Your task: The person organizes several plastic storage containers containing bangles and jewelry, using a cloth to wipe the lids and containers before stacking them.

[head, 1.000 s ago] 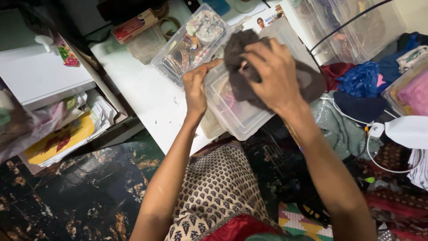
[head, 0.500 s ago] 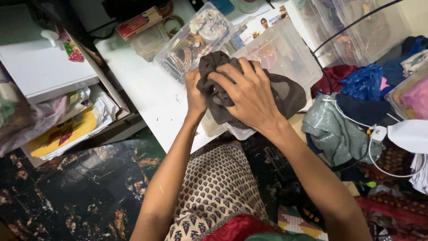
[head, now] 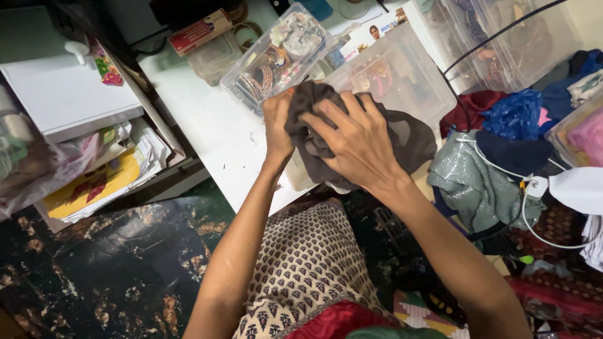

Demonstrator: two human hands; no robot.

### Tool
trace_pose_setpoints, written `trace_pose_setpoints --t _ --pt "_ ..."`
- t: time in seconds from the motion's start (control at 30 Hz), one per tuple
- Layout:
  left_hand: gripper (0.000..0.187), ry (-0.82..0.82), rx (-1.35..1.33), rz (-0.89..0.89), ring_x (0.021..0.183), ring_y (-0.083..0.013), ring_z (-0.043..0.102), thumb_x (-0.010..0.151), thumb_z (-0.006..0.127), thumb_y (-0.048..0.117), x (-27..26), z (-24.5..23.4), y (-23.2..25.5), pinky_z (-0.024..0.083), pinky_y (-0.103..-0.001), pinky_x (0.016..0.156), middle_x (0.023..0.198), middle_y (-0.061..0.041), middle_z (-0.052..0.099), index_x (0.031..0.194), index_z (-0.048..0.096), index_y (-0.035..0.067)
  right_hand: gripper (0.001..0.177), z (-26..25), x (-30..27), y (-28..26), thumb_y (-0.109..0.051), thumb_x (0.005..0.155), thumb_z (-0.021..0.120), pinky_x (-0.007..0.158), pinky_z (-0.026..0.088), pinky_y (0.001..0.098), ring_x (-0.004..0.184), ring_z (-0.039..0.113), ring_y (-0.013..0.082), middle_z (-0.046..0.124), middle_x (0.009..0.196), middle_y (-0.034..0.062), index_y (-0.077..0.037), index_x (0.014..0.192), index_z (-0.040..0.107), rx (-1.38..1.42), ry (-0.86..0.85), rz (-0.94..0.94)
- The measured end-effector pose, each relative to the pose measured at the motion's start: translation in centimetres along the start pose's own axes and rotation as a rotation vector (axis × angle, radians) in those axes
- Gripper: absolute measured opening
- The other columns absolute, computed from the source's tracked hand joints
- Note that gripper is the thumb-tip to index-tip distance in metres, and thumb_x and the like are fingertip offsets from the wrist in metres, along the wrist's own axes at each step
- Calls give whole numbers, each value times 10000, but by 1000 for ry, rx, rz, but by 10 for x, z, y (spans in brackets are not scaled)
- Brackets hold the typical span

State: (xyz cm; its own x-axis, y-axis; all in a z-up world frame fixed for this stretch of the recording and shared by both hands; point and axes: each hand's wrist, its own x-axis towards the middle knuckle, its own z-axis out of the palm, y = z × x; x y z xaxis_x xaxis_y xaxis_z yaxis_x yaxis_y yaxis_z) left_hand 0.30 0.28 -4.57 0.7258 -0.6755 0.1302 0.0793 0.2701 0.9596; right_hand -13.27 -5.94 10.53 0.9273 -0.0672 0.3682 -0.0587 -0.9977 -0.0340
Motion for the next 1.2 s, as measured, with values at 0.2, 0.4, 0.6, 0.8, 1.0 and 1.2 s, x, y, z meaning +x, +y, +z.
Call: trace_pose_setpoints --t 0.2,0.4,0.6,0.8,1.0,1.2 --pt "358 -20 -23 128 738 -207 508 1008 496 204 3 -4 -21 440 -350 721 769 -166 580 818 525 -98 426 3 3 -2 -289 838 799 893 471 457 1061 578 293 653 1126 72 -74 1201 747 -34 -14 40" --pt "340 -54 -32 179 721 -220 554 959 493 183 3 -1 2 461 -332 698 833 -189 671 816 564 -117 423 7 1 2 -277 840 798 897 476 447 1045 589 288 657 1098 80 -22 1173 746 27 -19 4" --pt "465 -94 -34 69 835 -190 610 979 438 247 1 -1 26 478 -327 811 951 -176 747 1101 749 -76 395 -3 -3 5 -284 803 806 894 476 456 1010 593 293 656 1070 80 -24 1094 746 103 -39 -34" --pt "480 -80 -49 55 943 -218 675 983 444 256 4 1 23 500 -304 904 1066 -189 774 1138 737 -92 420 -6 -1 18 -278 685 825 860 483 445 1013 597 307 646 1060 87 -55 1030 741 155 -52 -27" --pt "515 -77 43 97 959 -221 706 986 409 280 6 3 28 507 -297 936 1077 -180 782 1146 730 -89 338 -5 11 37 -140 769 836 882 476 428 1089 605 303 664 1263 73 -26 1061 709 38 79 209" --pt "502 -58 8 114 1018 -254 711 984 413 262 7 3 18 501 -317 984 1093 -202 775 1123 716 -113 322 -1 8 33 -150 815 823 913 471 448 1068 601 299 663 1237 52 -27 1097 731 -2 64 171"
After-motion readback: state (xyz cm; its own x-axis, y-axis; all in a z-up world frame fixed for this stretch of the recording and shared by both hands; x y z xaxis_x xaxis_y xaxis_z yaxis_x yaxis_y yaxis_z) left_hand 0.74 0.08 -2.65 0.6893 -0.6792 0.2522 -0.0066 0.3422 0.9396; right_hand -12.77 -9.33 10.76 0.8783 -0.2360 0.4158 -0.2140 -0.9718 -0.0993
